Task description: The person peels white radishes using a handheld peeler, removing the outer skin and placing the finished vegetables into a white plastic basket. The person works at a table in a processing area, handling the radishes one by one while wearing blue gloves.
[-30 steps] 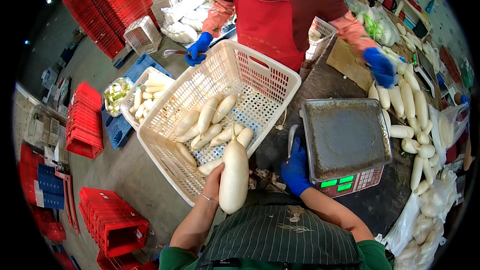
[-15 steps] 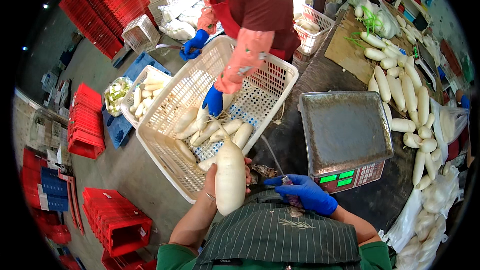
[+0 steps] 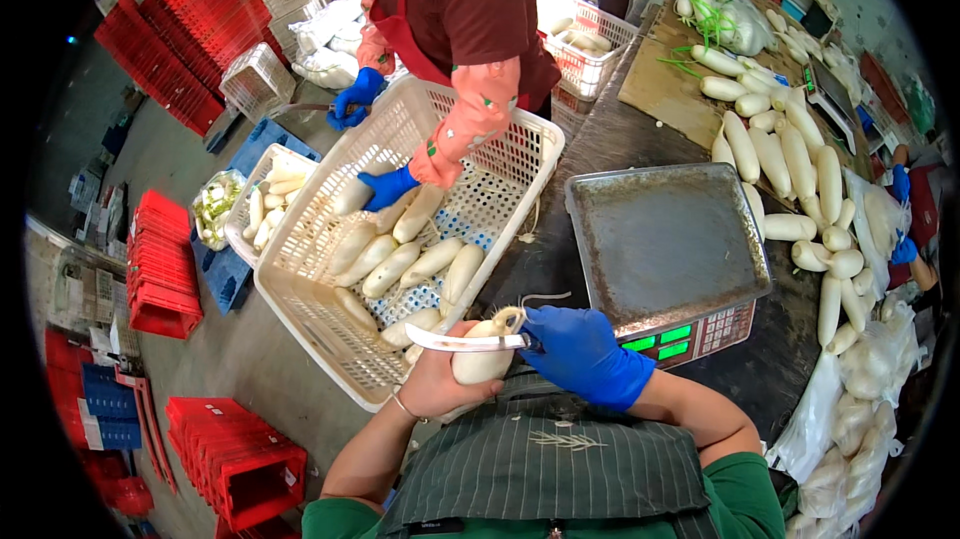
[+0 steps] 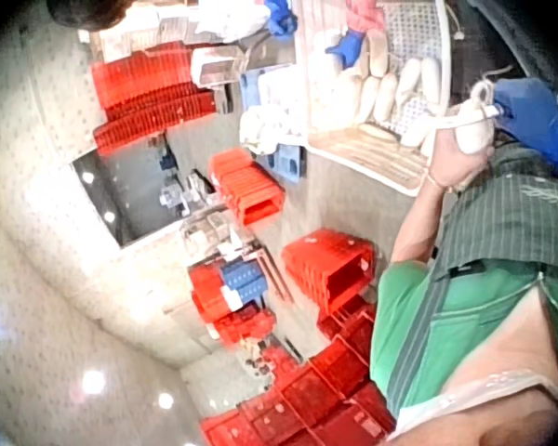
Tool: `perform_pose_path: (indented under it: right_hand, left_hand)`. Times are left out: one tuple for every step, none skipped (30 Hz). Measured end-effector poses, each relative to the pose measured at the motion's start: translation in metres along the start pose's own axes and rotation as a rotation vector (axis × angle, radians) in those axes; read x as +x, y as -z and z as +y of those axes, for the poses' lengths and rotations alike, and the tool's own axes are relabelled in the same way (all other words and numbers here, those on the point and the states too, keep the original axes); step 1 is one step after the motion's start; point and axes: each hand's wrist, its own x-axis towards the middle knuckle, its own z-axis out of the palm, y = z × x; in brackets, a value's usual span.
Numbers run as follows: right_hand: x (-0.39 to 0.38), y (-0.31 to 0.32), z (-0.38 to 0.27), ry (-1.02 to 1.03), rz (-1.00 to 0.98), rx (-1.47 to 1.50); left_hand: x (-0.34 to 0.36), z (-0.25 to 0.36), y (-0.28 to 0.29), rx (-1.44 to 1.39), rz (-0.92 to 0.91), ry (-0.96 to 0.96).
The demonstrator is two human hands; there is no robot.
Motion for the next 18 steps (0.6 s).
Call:
perform_pose_path:
  right_hand:
    - [0.001, -0.002, 0.000, 0.000, -0.010, -0.022]
    - [0.001, -0.004, 0.000, 0.000, -0.021, -0.045]
    - [0.000, -0.006, 0.000, 0.000, -0.031, -0.066]
    - [-0.001, -0.008, 0.000, 0.016, -0.035, -0.081]
    - [-0.002, -0.010, 0.001, 0.031, -0.039, -0.096]
    - [-0.004, -0.012, 0.001, 0.047, -0.042, -0.110]
    - [-0.005, -0.014, 0.002, 0.051, -0.038, -0.086]
    - [-0.007, -0.017, 0.004, 0.054, -0.034, -0.061]
    - [-0.007, -0.018, 0.005, 0.058, -0.030, -0.037]
    - [-0.007, -0.016, 0.002, 0.014, -0.070, -0.049]
    - [-0.006, -0.013, -0.003, -0.029, -0.110, -0.062]
    - [-0.005, -0.012, -0.006, -0.072, -0.150, -0.076]
    - [-0.006, -0.013, -0.005, -0.072, -0.127, -0.019]
    - [-0.009, -0.017, -0.003, -0.072, -0.105, 0.038]
    - [-0.010, -0.021, 0.000, -0.072, -0.082, 0.094]
    - [-0.009, -0.024, 0.003, -0.070, -0.059, 0.116]
    - [-0.008, -0.027, 0.007, -0.068, -0.036, 0.139]
    - [-0.008, -0.031, 0.011, -0.067, -0.013, 0.161]
  left_hand:
    - [-0.002, 0.001, -0.001, 0.060, 0.021, -0.017]
    - [-0.003, 0.003, -0.001, 0.119, 0.042, -0.033]
    - [-0.004, 0.003, -0.002, 0.179, 0.063, -0.049]
    - [-0.006, 0.003, -0.002, 0.208, 0.077, -0.054]
    - [-0.007, 0.002, -0.002, 0.236, 0.091, -0.059]
    - [-0.008, 0.001, -0.002, 0.265, 0.104, -0.063]
    - [-0.008, 0.005, -0.002, 0.305, 0.129, -0.102]
    - [-0.008, 0.012, -0.004, 0.346, 0.153, -0.142]
    - [-0.007, 0.016, -0.005, 0.387, 0.178, -0.181]
    - [-0.008, 0.015, -0.005, 0.408, 0.182, -0.184]
    - [-0.009, 0.014, -0.004, 0.429, 0.186, -0.188]
    - [-0.010, 0.014, -0.004, 0.449, 0.190, -0.192]
    - [-0.011, 0.014, -0.004, 0.475, 0.203, -0.211]
    - [-0.012, 0.014, -0.004, 0.501, 0.215, -0.230]
    - [-0.013, 0.015, -0.003, 0.526, 0.228, -0.249]
    - [-0.015, 0.015, -0.003, 0.538, 0.261, -0.234]
    - [-0.019, 0.014, -0.004, 0.549, 0.294, -0.219]
    - [-0.022, 0.014, -0.003, 0.560, 0.327, -0.204]
